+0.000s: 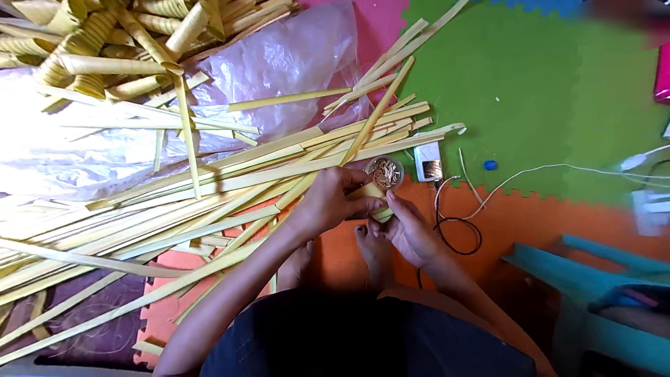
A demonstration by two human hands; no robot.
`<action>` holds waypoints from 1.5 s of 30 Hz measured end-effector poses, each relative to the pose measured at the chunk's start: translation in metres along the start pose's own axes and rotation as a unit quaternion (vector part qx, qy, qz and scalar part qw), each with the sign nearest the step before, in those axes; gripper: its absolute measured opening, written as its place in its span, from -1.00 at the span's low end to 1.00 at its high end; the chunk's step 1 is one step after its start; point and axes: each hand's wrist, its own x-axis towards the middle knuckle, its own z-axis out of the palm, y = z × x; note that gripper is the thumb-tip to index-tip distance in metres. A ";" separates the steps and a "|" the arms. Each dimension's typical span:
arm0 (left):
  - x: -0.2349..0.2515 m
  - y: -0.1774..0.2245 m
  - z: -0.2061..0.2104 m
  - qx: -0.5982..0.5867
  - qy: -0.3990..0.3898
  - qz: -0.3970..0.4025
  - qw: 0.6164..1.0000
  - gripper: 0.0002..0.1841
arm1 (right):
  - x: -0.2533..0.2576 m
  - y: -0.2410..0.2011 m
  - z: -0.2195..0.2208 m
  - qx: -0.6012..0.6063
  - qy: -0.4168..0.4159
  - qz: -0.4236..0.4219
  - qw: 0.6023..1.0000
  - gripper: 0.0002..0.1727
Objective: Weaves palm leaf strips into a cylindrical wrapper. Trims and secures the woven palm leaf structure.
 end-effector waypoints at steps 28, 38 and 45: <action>0.004 -0.005 -0.022 -0.026 -0.019 0.019 0.999 -0.82 | 0.007 0.014 -0.017 -0.174 0.001 -0.238 0.955 -0.55; 0.006 0.006 -0.026 -0.002 -0.010 -0.030 0.999 -0.85 | 0.008 0.016 -0.021 -0.140 0.020 -0.190 0.972 -0.57; 0.008 0.004 -0.029 -0.048 -0.015 -0.028 0.998 -0.84 | 0.006 0.021 -0.031 -0.319 0.029 -0.324 0.890 -0.57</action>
